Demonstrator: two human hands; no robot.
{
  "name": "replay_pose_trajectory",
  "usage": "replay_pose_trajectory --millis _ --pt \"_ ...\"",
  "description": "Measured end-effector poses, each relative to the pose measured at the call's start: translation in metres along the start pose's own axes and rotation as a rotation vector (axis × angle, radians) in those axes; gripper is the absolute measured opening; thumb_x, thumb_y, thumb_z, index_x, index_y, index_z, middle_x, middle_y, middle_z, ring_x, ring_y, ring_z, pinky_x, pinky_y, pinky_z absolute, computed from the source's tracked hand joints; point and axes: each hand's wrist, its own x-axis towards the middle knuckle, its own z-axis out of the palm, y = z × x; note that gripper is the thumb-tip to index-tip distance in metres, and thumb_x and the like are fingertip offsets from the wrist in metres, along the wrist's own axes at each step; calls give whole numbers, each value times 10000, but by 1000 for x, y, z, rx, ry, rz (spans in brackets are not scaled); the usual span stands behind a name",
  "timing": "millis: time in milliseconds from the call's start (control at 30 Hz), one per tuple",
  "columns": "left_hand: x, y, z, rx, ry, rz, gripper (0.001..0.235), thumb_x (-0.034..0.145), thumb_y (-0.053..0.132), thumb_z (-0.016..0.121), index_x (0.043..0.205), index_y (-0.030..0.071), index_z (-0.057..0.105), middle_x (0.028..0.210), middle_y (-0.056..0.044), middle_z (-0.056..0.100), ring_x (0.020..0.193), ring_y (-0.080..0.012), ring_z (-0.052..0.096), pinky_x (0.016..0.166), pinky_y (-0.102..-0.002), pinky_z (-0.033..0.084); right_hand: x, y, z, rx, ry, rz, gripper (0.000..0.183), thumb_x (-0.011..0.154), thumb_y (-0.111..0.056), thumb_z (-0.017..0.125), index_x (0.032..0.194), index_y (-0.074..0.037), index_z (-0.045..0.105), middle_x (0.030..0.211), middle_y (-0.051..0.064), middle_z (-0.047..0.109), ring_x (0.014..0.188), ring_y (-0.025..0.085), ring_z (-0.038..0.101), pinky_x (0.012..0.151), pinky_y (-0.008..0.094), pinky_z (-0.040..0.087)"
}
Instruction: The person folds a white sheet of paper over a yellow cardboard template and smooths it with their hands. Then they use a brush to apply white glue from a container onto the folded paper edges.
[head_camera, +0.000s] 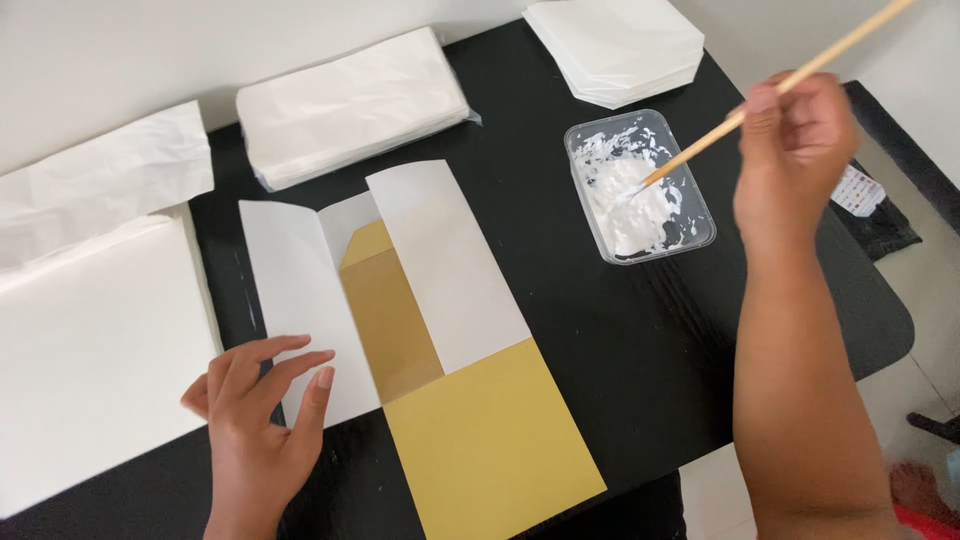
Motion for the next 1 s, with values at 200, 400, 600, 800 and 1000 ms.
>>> replay_pose_trajectory --millis 200,400,600,800,1000 --pt "9 -2 -4 -99 20 23 141 1001 289 661 1001 234 791 1192 29 686 1141 -237 594 978 -431 284 -5 -14 16 -108 -137 20 70 1212 -19 696 1179 10 642 1022 122 668 860 160 618 681 264 509" --pt "11 -23 12 -337 43 195 225 1049 228 606 1075 79 773 1163 -114 662 1133 -301 642 993 -469 469 -6 20 11 -57 -101 -82 248 1244 -232 646 1144 -8 611 941 83 595 835 144 518 767 331 427" --pt "11 -29 28 -408 372 340 267 1074 192 553 998 69 777 1163 -135 688 947 -270 584 762 -386 446 -2 36 12 -55 -169 -205 257 1270 -150 609 1066 6 582 840 51 435 763 141 374 720 376 323" --pt "9 -35 27 -420 484 338 470 1096 343 453 945 51 790 1117 -126 665 1002 -255 613 693 -347 430 -3 45 10 -38 -158 -197 303 1304 -207 573 1179 58 651 970 121 564 882 209 523 813 402 435" --pt "8 -39 26 -430 491 287 536 1105 412 422 920 79 799 1247 -111 619 1014 -298 598 830 -407 467 -3 37 15 -28 -191 -146 309 1305 -199 554 1173 54 672 917 85 542 799 147 454 753 348 373"
